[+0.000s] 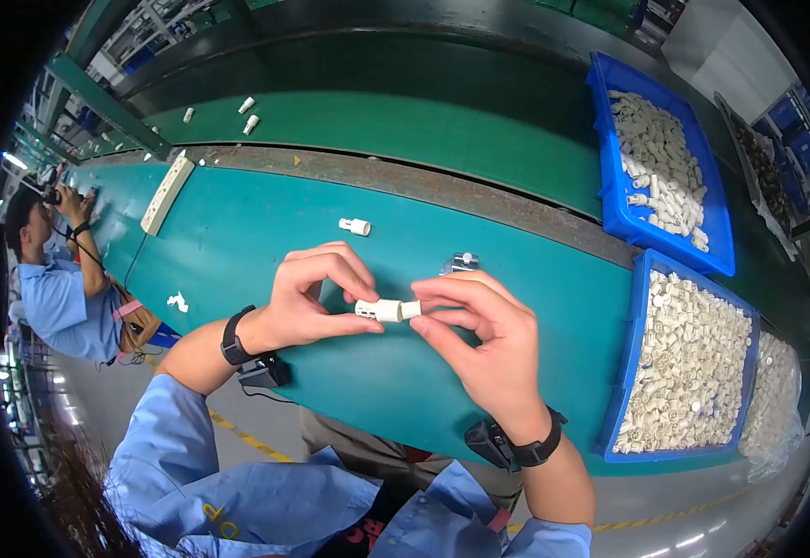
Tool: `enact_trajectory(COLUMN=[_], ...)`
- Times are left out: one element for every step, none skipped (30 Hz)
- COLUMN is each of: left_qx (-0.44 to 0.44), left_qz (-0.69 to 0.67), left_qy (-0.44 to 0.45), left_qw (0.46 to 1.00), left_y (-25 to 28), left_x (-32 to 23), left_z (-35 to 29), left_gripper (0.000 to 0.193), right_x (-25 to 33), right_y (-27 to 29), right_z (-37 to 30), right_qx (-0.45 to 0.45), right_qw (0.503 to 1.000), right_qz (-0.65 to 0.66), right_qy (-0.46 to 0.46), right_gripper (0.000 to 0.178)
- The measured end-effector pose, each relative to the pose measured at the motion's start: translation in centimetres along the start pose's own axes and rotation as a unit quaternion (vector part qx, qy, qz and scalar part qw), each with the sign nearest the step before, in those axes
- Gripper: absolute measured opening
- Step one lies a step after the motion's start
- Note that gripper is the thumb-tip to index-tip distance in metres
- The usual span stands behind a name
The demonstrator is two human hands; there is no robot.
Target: The person picks up a white plastic housing and a cap from the table, fits them together by hand, and sets the assembly down, repeating this process multiple times.
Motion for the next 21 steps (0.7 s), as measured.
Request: enact_trajectory(left_qx=[0.001,0.003,0.004,0.003,0.003,0.004,0.004,0.003,0.004,0.005,0.007,0.007,0.007,0.007,0.007,0.006,0.008,0.009,0.01,0.01,0.011], left_qz=[-0.002,-0.003,-0.005,-0.004,-0.005,-0.005,-0.005,-0.006,-0.005,-0.005,-0.005,-0.006,-0.009,-0.013,-0.016,-0.017,-0.016,-0.016,-0.016,-0.017,-0.02], left_qy=[0.004,0.009,0.013,0.015,0.016,0.017,0.018,0.019,0.018,0.017,0.015,0.016,0.017,0.018,0.019,0.02,0.021,0.022,0.023,0.024,0.024], left_qw=[1.0,1.0,1.0,1.0,1.0,1.0,1.0,1.0,1.0,1.0,1.0,1.0,1.0,1.0,1.0,1.0,1.0,1.0,1.0,1.0,0.999], left_y=[-0.02,-0.04,-0.05,-0.03,-0.06,-0.08,-0.07,-0.05,-0.04,-0.04,-0.05,-0.04,-0.02,0.0,0.01,0.01,-0.01,-0.03,-0.04,-0.07,-0.08], left_x=[0.05,0.09,0.12,0.09,0.05,0.02,0.01,0.02,0.0,0.0,0.0,0.02,0.04,0.07,0.09,0.12,0.14,0.18,0.23,0.3,0.38], left_z=[0.03,0.05,0.05,0.04,0.08,0.1,0.08,0.04,-0.01,-0.03,-0.05,-0.09,-0.14,-0.2,-0.24,-0.28,-0.32,-0.37,-0.41,-0.43,-0.45], left_gripper=[0.028,0.029,0.031,0.031,0.031,0.031,0.031,0.031,0.031,0.031,0.031,0.031,0.03,0.028,0.027,0.027,0.029,0.031,0.033,0.033,0.033], right_x=[-0.05,-0.1,-0.14,-0.16,-0.2,-0.24,-0.29,-0.27,-0.31,-0.34,-0.4,-0.44,-0.45,-0.47,-0.48,-0.51,-0.5,-0.51,-0.57,-0.66,-0.7], right_y=[0.04,0.05,0.01,-0.09,-0.09,-0.1,-0.09,-0.13,-0.17,-0.2,-0.22,-0.22,-0.26,-0.3,-0.34,-0.36,-0.37,-0.39,-0.41,-0.37,-0.33], right_z=[0.01,0.03,0.04,0.04,0.03,0.02,0.0,-0.01,-0.01,0.0,0.0,-0.01,-0.02,-0.05,-0.04,-0.04,-0.03,-0.03,-0.03,-0.04,-0.05], right_qx=[0.0,0.001,0.001,0.002,-0.002,-0.007,-0.011,-0.011,-0.01,-0.01,-0.009,-0.009,-0.006,-0.003,0.0,0.0,-0.001,-0.002,-0.002,-0.003,-0.002], right_qw=[1.0,1.0,1.0,1.0,1.0,1.0,0.999,0.999,0.999,0.999,0.998,0.998,0.998,0.998,0.998,0.998,0.998,0.998,0.998,0.998,0.998], right_qz=[0.003,0.007,0.01,0.011,0.017,0.024,0.031,0.031,0.035,0.038,0.042,0.042,0.044,0.046,0.048,0.048,0.052,0.055,0.059,0.059,0.054], right_qy=[-0.001,-0.002,-0.003,-0.004,-0.009,-0.015,-0.021,-0.022,-0.026,-0.03,-0.034,-0.035,-0.034,-0.032,-0.031,-0.032,-0.033,-0.033,-0.034,-0.035,-0.031], right_gripper=[0.029,0.029,0.028,0.028,0.028,0.028,0.027,0.027,0.027,0.027,0.027,0.027,0.028,0.028,0.028,0.028,0.028,0.029,0.029,0.029,0.029])
Point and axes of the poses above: each hand's wrist, its own z-axis towards the middle knuckle, its own y-axis out of the back of the hand, x = y × z, the point moved 7 cm from there along z, towards the middle knuckle, and after that the axes turned 1 degree about -x, right-handed, at the moved point
